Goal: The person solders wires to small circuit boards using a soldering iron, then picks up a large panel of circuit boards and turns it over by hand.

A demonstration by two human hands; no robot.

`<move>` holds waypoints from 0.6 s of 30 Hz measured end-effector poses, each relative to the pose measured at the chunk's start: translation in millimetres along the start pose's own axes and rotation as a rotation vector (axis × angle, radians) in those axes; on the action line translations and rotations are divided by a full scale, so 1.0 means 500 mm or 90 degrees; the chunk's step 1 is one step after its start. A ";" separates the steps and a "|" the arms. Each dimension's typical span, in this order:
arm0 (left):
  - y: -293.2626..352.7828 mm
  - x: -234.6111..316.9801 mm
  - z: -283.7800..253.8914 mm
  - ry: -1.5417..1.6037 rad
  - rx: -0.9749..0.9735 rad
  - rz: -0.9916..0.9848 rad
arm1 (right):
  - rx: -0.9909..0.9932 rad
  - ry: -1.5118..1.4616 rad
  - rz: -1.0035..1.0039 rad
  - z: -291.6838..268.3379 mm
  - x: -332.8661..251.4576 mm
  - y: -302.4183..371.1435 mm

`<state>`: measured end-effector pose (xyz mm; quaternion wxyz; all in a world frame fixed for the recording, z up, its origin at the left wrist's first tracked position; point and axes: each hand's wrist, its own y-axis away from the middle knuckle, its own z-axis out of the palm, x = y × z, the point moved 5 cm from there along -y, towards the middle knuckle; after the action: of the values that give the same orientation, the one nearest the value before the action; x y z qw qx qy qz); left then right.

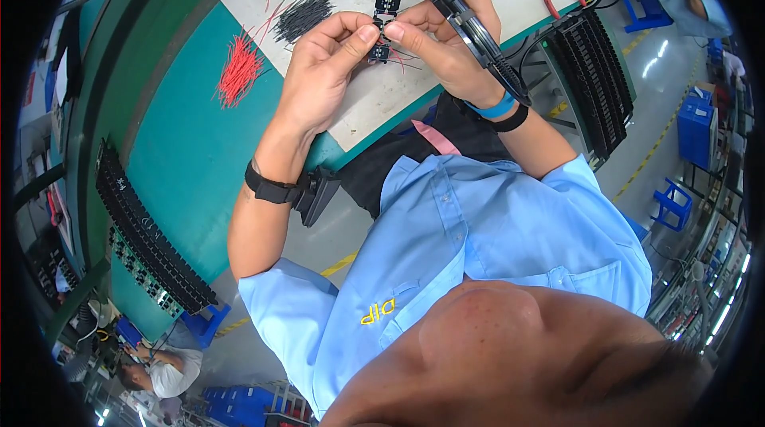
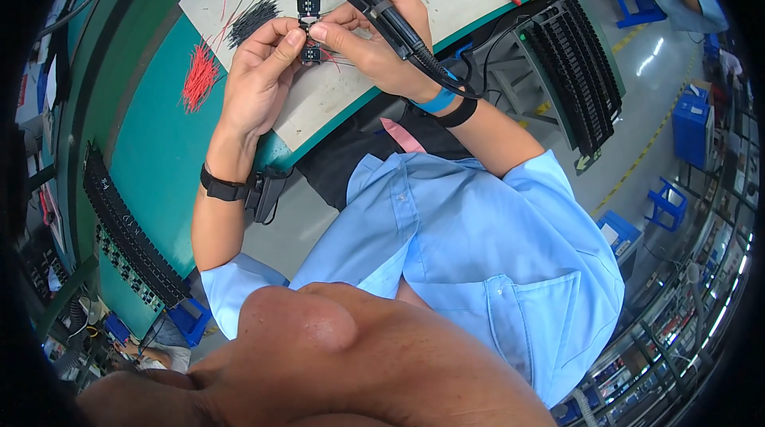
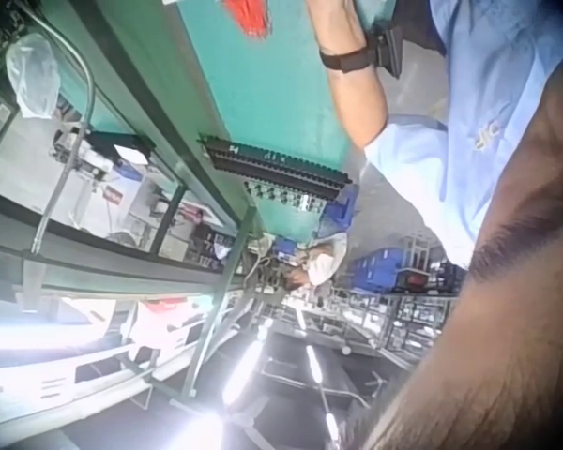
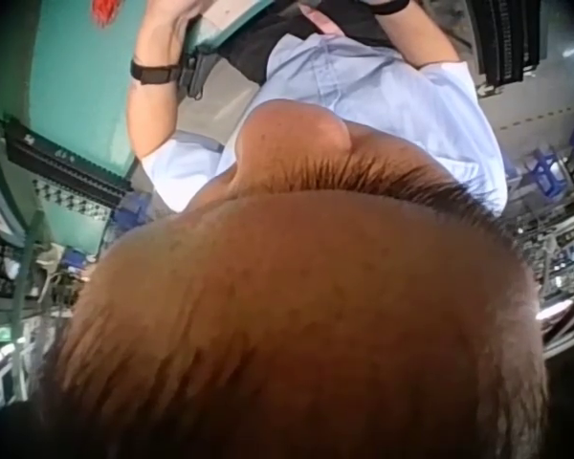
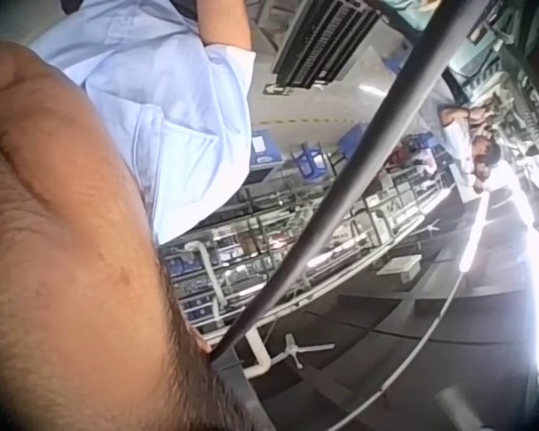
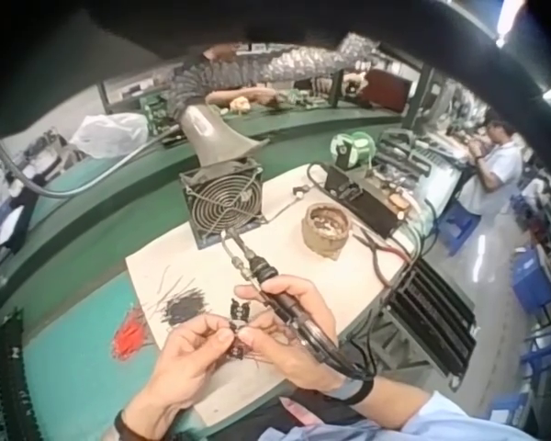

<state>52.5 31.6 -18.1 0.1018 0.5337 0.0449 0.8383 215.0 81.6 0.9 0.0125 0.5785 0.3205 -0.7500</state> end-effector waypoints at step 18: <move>-0.003 0.000 0.001 -0.005 0.020 0.011 | 0.012 -0.034 0.032 -0.007 0.015 -0.001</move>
<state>52.9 33.3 -18.0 0.0864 0.5388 0.0528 0.8363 215.5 86.2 -5.7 0.0349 0.5663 0.2984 -0.7675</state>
